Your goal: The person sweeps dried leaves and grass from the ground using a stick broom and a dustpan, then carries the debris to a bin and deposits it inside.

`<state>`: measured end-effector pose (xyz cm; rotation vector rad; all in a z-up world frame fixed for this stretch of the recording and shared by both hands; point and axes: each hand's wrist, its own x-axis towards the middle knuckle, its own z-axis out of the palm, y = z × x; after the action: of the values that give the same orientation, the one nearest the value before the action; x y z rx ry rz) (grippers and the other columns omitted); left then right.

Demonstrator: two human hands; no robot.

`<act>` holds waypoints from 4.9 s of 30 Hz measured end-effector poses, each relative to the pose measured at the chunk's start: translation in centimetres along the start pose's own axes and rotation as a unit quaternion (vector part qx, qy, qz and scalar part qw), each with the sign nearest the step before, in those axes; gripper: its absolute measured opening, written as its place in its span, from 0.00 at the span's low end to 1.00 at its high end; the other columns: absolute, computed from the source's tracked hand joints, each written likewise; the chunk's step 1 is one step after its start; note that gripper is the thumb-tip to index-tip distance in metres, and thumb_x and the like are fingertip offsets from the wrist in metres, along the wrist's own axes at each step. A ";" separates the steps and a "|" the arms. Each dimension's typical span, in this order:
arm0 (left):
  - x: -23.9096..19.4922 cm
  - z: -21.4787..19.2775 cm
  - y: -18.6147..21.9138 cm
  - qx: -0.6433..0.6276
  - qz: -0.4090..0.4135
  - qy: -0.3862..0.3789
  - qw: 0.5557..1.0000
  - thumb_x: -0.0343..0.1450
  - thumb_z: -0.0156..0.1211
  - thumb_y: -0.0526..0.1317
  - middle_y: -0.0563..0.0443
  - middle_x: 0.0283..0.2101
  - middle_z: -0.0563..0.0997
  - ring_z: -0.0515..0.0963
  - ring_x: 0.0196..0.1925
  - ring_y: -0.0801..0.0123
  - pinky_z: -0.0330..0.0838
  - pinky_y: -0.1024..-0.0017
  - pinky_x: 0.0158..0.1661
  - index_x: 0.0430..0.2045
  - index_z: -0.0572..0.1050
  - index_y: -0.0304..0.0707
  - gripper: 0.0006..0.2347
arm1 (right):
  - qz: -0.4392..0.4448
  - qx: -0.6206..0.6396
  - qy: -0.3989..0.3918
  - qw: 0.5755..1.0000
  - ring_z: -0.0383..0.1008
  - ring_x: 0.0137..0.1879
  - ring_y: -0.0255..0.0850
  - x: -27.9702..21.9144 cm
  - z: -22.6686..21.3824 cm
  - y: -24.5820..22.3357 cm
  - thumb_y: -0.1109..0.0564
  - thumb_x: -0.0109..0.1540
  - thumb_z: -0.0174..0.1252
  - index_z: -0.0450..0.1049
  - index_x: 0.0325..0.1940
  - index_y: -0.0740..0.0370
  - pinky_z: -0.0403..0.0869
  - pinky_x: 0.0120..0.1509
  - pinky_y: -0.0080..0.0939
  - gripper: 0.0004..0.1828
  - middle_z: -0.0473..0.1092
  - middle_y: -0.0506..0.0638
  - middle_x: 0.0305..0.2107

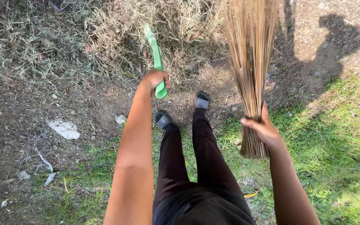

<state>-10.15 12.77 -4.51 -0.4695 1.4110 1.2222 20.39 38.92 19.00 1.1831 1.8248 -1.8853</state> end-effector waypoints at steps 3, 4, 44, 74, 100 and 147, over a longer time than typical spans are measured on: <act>-1.1 -1.1 0.3 -0.009 -0.026 0.029 0.999 0.68 0.58 0.33 0.48 0.24 0.77 0.79 0.23 0.67 0.80 0.67 0.27 0.29 0.72 0.30 0.03 | 0.094 0.030 -0.030 0.995 0.76 0.49 0.52 11.4 -0.3 3.4 0.62 0.56 0.67 0.50 0.78 0.73 0.81 0.52 0.45 0.50 0.69 0.69 0.48; -1.4 -1.3 0.1 -0.019 0.000 0.007 1.000 0.68 0.59 0.33 0.46 0.24 0.77 0.78 0.22 0.66 0.78 0.66 0.25 0.30 0.72 0.28 0.04 | 0.141 -0.022 -0.053 0.988 0.74 0.52 0.57 14.0 0.0 4.2 0.62 0.54 0.65 0.42 0.80 0.68 0.80 0.52 0.46 0.55 0.68 0.75 0.51; -35.1 15.7 -20.3 -0.365 0.227 0.038 0.902 0.67 0.53 0.31 0.46 0.29 0.72 0.73 0.19 0.69 0.73 0.67 0.18 0.56 0.58 0.45 0.22 | -0.085 -0.336 -0.326 0.879 0.63 0.72 0.56 -7.0 6.4 4.6 0.61 0.49 0.64 0.20 0.77 0.68 0.60 0.75 0.45 0.68 0.56 0.70 0.69; -57.3 37.1 -47.2 -0.505 0.481 0.239 0.676 0.66 0.50 0.32 0.47 0.26 0.74 0.73 0.17 0.72 0.70 0.71 0.16 0.67 0.55 0.51 0.31 | -0.266 -0.505 -0.488 0.661 0.80 0.47 0.46 -33.2 -0.2 10.8 0.56 0.52 0.64 0.16 0.77 0.69 0.76 0.53 0.40 0.70 0.75 0.66 0.50; -66.5 48.9 -93.4 -0.682 0.458 0.483 0.304 0.68 0.53 0.33 0.48 0.29 0.75 0.75 0.20 0.72 0.71 0.71 0.18 0.52 0.62 0.43 0.17 | -0.310 -0.574 -0.721 0.234 0.69 0.67 0.51 -59.2 14.4 48.7 0.55 0.49 0.67 0.19 0.77 0.74 0.66 0.69 0.38 0.71 0.60 0.69 0.66; -87.4 14.4 -193.4 -0.655 0.470 0.584 0.098 0.65 0.55 0.33 0.46 0.26 0.75 0.75 0.19 0.69 0.73 0.72 0.22 0.47 0.68 0.42 0.16 | -0.307 -0.480 -0.822 -0.003 0.72 0.60 0.57 -116.8 68.0 132.0 0.55 0.53 0.71 0.09 0.69 0.74 0.67 0.65 0.44 0.75 0.61 0.77 0.61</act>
<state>181.81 -78.82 -0.32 -2.5836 0.9066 3.7123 159.78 -86.93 -1.81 -1.9015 0.7871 -0.1719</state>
